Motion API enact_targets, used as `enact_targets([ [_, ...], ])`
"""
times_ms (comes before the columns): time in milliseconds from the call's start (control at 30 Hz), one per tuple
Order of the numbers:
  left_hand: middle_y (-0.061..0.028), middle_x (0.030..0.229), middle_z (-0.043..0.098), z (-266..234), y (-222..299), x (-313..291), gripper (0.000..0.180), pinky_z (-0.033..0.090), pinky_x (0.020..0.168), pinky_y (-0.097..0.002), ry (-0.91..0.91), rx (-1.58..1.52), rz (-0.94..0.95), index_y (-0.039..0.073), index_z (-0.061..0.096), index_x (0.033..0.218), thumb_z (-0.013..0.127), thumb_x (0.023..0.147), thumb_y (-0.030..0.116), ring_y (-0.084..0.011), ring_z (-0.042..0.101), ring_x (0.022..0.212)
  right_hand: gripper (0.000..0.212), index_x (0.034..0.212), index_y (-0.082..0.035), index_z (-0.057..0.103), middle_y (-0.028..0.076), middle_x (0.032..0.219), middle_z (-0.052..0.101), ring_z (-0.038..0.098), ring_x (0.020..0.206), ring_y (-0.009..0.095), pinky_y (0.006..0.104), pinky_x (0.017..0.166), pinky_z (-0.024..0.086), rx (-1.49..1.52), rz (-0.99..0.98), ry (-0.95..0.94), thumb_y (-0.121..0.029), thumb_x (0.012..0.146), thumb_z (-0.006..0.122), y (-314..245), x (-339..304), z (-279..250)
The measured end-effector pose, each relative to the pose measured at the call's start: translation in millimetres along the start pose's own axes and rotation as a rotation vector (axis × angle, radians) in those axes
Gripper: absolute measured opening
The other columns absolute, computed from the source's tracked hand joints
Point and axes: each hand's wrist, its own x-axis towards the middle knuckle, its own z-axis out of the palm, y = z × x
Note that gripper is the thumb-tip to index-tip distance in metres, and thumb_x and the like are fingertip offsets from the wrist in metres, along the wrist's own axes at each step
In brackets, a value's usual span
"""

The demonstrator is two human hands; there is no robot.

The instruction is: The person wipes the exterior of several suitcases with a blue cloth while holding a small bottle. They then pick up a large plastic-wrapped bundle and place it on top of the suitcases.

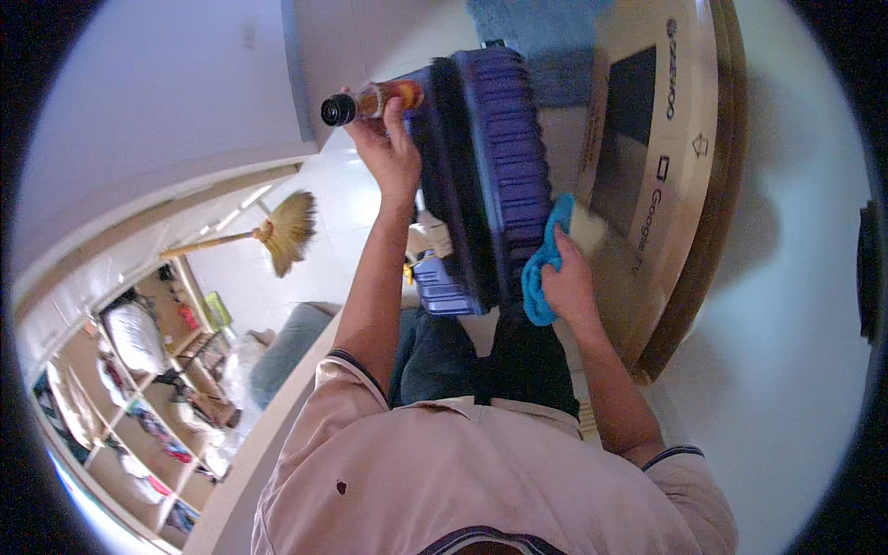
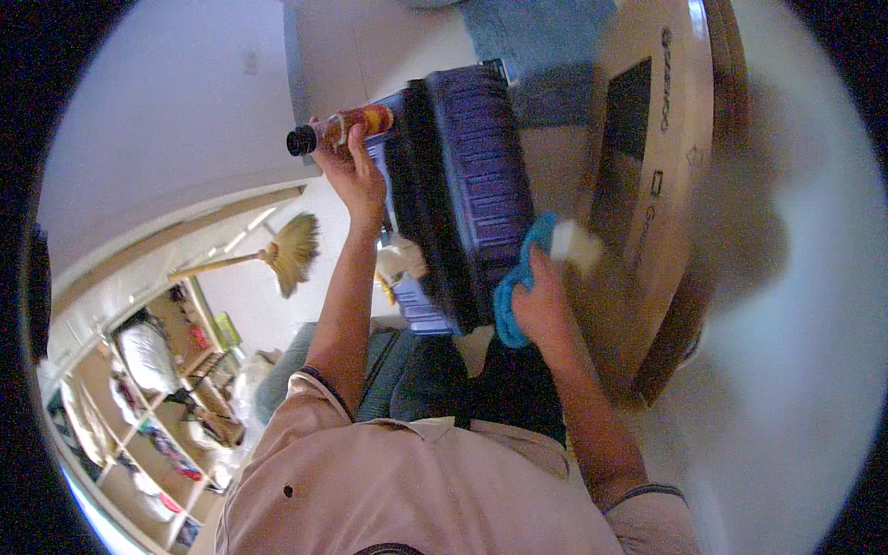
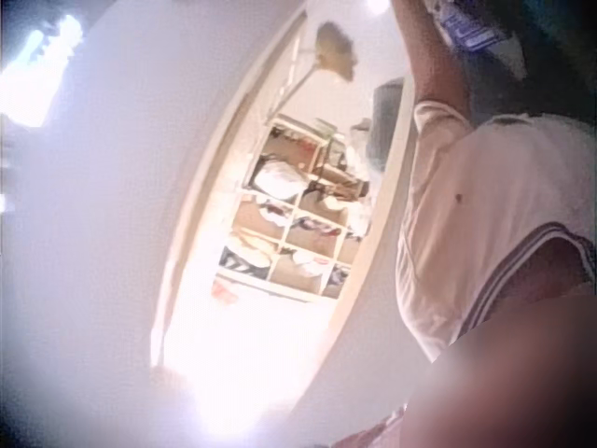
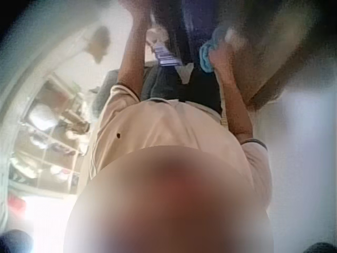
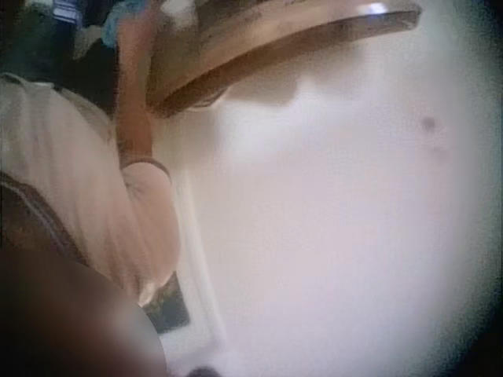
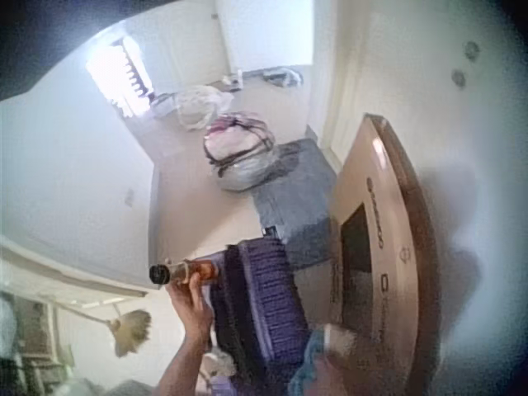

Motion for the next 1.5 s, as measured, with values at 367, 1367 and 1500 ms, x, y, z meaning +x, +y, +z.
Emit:
enact_targets([
  [367,-0.0158,0.121,0.053,7.3,-32.0,14.8,0.034,0.044,0.098,-0.0356,-0.164,0.357,0.171,0.001,0.038,0.129,0.049,0.101,0.015,-0.0227,0.054,0.108,0.043,0.130,-0.006,0.060,0.012,0.115,0.068,0.065,0.100,0.019,0.0338,0.089,0.050,0.743,-0.143,0.150,-0.005,0.087,0.053,26.9,210.8,-42.9],
  [1367,-0.0121,0.124,0.056,-41.5,48.6,-30.3,0.040,0.041,0.102,-0.0358,-0.181,0.328,0.014,0.000,0.045,0.130,0.058,0.098,0.020,-0.0194,0.053,0.114,0.048,0.128,-0.010,0.062,0.022,0.121,0.063,0.062,0.109,0.040,0.0450,0.097,0.048,0.239,-0.010,-0.219,-0.010,0.081,0.053,116.6,174.8,46.4],
  [1500,-0.0136,0.127,0.054,-64.9,49.0,-46.6,0.043,0.040,0.103,-0.0370,-0.155,0.316,-0.057,0.000,0.042,0.134,0.058,0.098,0.019,-0.0207,0.051,0.118,0.047,0.127,-0.015,0.063,0.021,0.128,0.060,0.056,0.119,0.040,0.0440,0.104,0.043,0.315,0.228,-0.215,-0.016,0.081,0.056,152.2,113.4,96.7],
])
